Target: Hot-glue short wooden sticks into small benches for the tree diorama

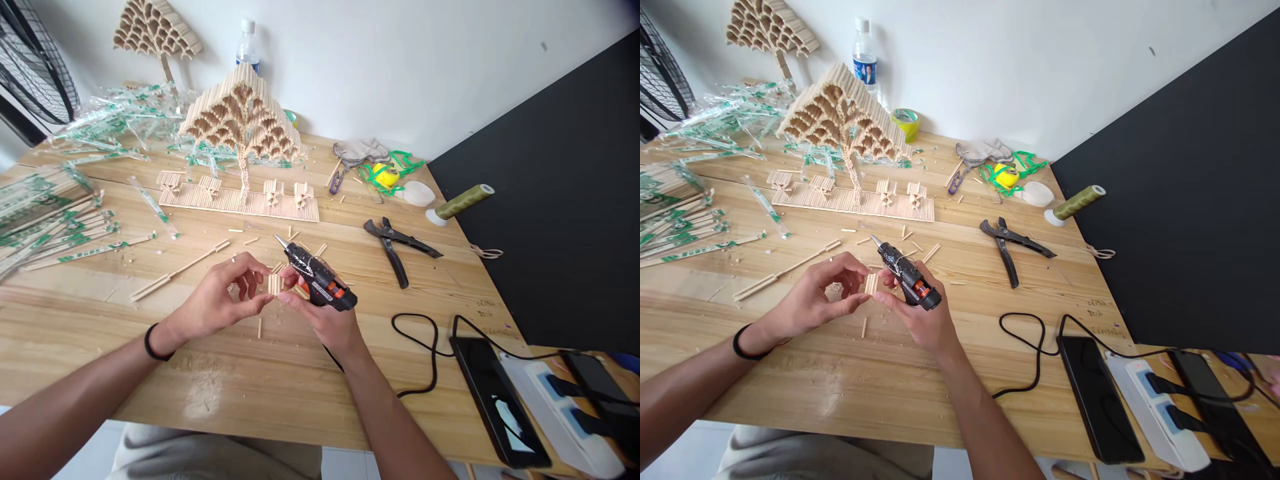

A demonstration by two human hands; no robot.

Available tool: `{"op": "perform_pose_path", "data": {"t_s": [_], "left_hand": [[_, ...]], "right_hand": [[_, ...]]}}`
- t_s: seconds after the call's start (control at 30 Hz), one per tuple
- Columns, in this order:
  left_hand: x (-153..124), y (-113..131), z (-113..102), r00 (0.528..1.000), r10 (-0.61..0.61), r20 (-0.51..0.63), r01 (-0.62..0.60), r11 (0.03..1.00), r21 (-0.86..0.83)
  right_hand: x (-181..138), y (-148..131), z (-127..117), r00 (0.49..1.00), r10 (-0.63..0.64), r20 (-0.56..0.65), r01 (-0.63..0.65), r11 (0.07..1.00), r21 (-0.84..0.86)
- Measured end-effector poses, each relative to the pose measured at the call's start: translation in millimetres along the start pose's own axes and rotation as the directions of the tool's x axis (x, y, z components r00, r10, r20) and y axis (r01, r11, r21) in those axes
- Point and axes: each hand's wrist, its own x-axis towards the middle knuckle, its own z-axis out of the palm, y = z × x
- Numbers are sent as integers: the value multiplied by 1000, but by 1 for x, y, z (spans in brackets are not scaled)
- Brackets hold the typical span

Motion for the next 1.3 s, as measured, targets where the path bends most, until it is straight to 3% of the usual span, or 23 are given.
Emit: {"op": "perform_pose_path", "data": {"t_s": [0.43,0.93,1.3], "left_hand": [[-1,2,-1,999,-38,-4,38,999,9],[-1,2,-2,1000,10,15,-12,997,72],[0,-1,1,998,-58,32,61,995,-83]], "right_hand": [[0,-2,-2,999,40,30,-43,994,100],[0,-2,-3,998,63,28,-63,998,-6],[0,-5,-2,999,51,8,-51,998,-21]]}}
